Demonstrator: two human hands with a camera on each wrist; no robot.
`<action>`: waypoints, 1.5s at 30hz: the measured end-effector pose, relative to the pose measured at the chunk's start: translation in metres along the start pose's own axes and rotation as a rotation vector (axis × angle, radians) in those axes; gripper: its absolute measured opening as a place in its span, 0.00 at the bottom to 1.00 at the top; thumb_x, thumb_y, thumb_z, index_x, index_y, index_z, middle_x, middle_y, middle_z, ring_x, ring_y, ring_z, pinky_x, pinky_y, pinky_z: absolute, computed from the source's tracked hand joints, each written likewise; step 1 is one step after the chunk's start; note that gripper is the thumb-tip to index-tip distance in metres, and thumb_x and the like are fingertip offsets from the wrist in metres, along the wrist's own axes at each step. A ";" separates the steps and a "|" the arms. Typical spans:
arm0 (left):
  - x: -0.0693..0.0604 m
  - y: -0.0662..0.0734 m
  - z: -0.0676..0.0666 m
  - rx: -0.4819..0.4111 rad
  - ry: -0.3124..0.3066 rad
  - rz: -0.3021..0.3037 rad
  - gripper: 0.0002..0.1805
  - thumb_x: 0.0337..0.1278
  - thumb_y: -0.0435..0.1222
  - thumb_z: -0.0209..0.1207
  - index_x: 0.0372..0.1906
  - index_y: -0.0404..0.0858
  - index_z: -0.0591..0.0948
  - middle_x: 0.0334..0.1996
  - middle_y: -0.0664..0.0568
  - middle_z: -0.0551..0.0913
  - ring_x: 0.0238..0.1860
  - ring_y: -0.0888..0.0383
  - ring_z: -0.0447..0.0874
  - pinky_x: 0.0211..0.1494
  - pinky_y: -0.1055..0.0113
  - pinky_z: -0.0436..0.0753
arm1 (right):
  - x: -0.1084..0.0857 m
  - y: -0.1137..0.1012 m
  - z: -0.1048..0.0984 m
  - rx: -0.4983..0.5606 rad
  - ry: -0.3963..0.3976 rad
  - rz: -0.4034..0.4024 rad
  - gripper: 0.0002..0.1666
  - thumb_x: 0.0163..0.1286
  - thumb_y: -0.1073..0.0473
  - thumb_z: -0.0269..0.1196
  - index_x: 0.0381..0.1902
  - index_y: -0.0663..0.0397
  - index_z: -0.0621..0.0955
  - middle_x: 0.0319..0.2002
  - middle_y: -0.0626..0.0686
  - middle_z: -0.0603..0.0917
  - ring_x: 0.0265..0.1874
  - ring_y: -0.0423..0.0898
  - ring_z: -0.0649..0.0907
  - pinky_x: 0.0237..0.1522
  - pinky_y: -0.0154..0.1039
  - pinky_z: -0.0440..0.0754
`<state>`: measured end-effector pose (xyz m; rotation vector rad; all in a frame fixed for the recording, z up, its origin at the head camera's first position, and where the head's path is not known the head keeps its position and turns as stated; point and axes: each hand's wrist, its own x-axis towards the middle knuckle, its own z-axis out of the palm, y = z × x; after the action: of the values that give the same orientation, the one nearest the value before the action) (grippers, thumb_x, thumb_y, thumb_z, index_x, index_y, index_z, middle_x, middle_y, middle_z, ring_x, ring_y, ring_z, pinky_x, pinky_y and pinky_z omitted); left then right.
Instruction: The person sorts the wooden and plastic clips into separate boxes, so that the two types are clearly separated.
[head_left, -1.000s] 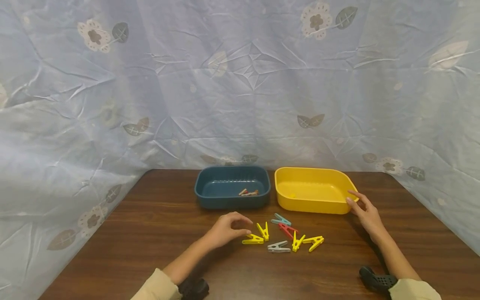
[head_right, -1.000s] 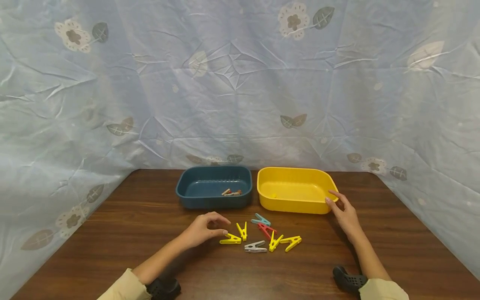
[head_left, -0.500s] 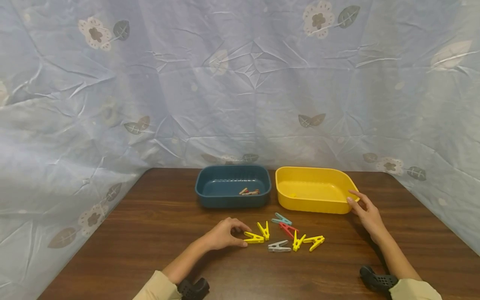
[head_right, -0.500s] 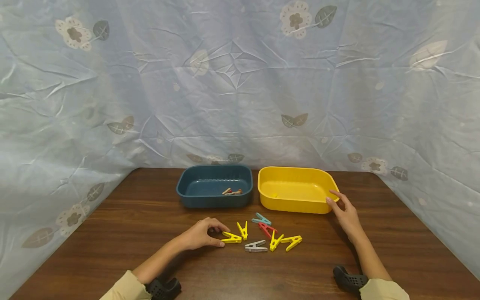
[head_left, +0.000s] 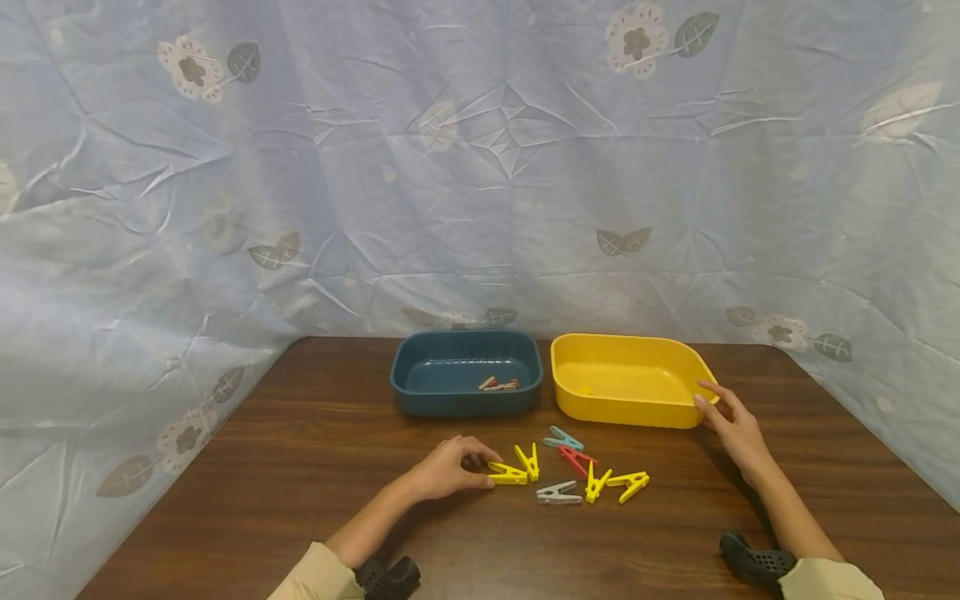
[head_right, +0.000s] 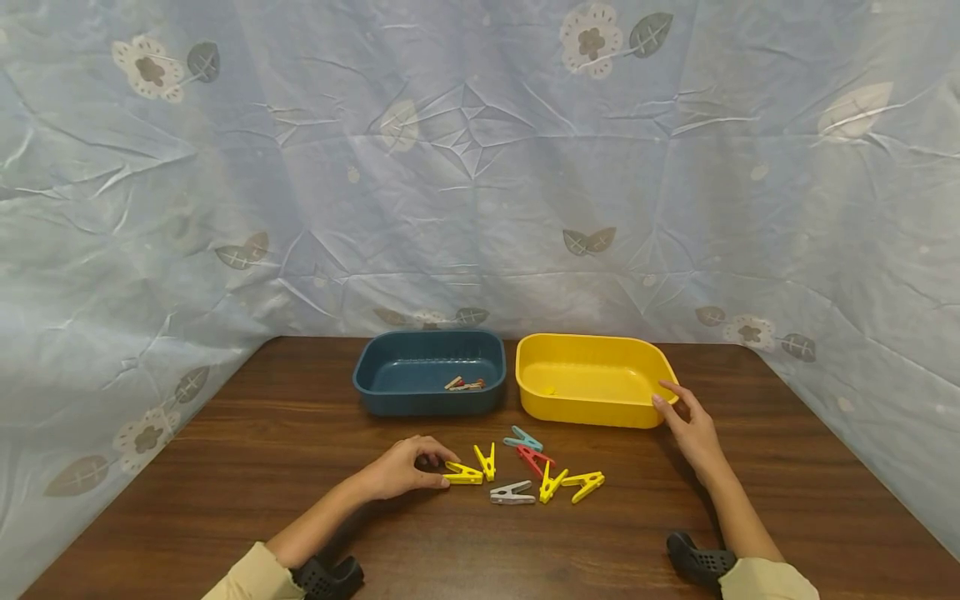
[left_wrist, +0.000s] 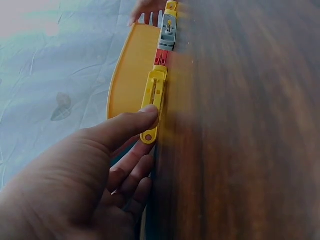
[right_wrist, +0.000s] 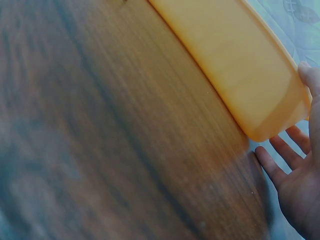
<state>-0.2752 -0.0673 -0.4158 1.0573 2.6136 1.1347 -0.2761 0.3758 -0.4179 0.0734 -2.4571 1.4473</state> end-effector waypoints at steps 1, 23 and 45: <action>0.000 0.000 0.000 -0.002 -0.001 -0.002 0.16 0.47 0.38 0.68 0.44 0.41 0.83 0.35 0.58 0.79 0.36 0.59 0.72 0.37 0.68 0.71 | 0.000 0.000 0.000 0.000 -0.001 -0.001 0.33 0.71 0.46 0.50 0.66 0.60 0.61 0.45 0.59 0.72 0.38 0.27 0.75 0.39 0.22 0.74; 0.004 0.008 -0.001 -0.096 0.010 -0.015 0.14 0.47 0.37 0.67 0.41 0.39 0.83 0.30 0.55 0.80 0.30 0.62 0.74 0.33 0.70 0.74 | 0.001 0.000 0.000 -0.011 0.009 0.008 0.33 0.71 0.47 0.50 0.66 0.61 0.61 0.47 0.60 0.71 0.38 0.28 0.74 0.39 0.24 0.75; 0.015 0.014 0.004 -0.102 0.035 0.005 0.15 0.46 0.35 0.68 0.42 0.37 0.83 0.31 0.55 0.79 0.30 0.64 0.74 0.32 0.70 0.75 | 0.001 0.003 0.000 -0.002 0.005 -0.002 0.33 0.72 0.49 0.50 0.66 0.62 0.60 0.51 0.64 0.70 0.39 0.27 0.74 0.39 0.25 0.75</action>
<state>-0.2768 -0.0489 -0.4063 1.0333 2.5494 1.2831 -0.2779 0.3779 -0.4199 0.0715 -2.4541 1.4428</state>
